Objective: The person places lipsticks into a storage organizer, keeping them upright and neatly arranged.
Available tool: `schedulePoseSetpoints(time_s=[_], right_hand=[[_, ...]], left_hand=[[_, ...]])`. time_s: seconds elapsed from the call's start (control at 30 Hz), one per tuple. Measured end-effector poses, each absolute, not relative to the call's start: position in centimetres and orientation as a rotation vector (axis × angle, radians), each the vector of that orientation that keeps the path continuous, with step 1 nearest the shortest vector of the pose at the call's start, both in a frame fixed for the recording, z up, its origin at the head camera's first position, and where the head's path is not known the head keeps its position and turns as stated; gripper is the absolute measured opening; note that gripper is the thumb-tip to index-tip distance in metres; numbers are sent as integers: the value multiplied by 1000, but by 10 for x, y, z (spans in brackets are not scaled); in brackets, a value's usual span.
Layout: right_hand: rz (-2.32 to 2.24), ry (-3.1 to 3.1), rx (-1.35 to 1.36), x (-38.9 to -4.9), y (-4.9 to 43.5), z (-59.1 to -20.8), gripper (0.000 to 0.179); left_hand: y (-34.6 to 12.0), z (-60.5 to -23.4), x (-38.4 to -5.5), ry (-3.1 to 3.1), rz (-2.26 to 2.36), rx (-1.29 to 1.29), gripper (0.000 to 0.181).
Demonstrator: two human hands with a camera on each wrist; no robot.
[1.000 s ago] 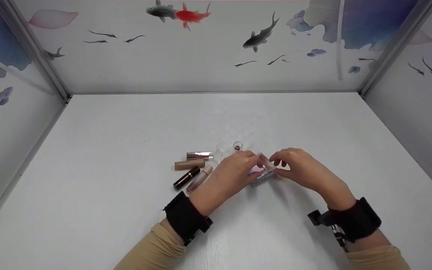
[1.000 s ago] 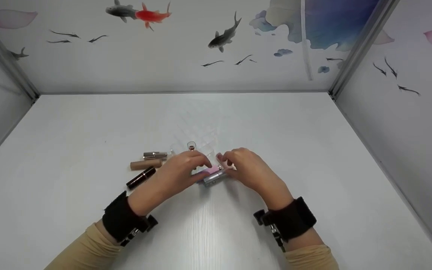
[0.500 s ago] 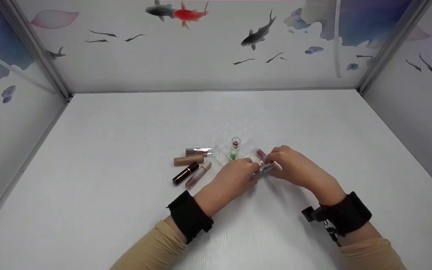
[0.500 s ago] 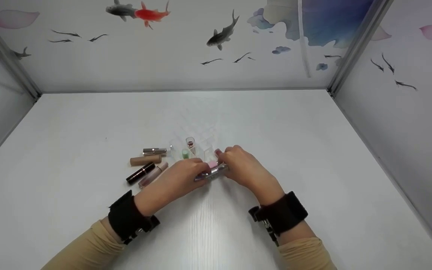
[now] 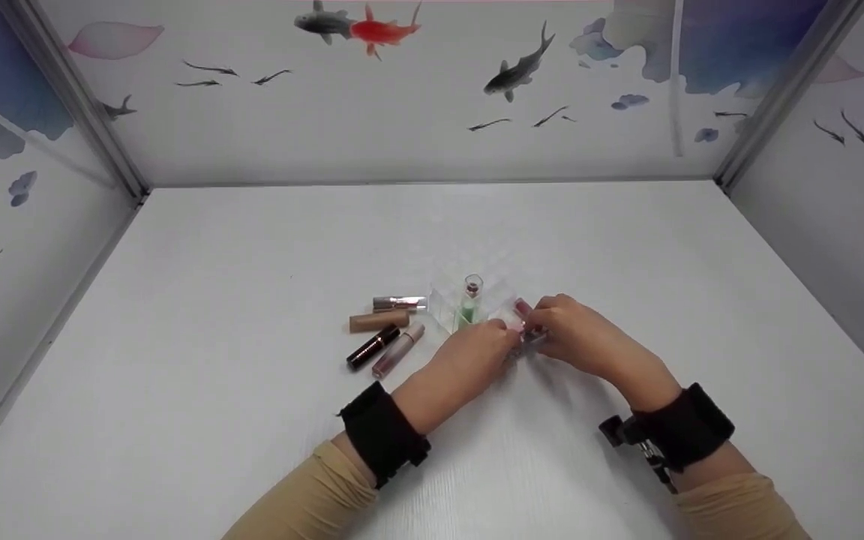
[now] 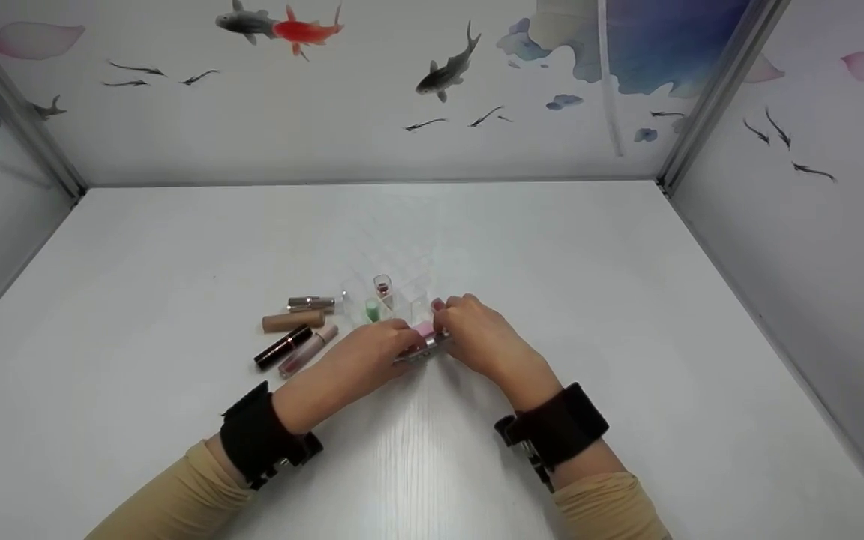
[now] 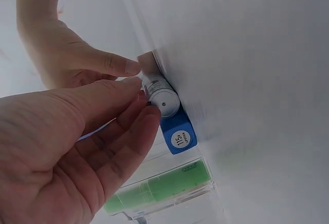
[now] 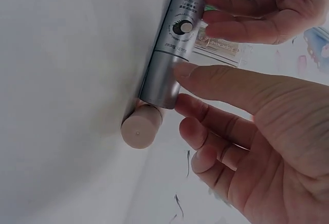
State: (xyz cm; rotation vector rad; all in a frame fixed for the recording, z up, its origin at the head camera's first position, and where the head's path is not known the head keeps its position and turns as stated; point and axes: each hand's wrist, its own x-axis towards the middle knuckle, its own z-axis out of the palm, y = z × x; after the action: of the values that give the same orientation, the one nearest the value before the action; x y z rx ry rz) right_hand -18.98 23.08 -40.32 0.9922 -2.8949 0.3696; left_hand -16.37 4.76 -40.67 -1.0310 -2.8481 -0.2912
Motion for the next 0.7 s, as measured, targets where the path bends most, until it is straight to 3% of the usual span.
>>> schedulePoseSetpoints(time_s=[0.37, 0.57, 0.7], right_hand=[[325, -2862, 1079, -188, 228, -406, 16], [367, -2869, 1134, -188, 226, -408, 18], [353, -2839, 1188, -188, 226, -406, 21]], left_hand=[[49, -407, -166, -2899, -294, -999, 14], [49, -408, -165, -2911, -306, -1027, 8], [49, -407, -165, -2938, -374, -1053, 14]])
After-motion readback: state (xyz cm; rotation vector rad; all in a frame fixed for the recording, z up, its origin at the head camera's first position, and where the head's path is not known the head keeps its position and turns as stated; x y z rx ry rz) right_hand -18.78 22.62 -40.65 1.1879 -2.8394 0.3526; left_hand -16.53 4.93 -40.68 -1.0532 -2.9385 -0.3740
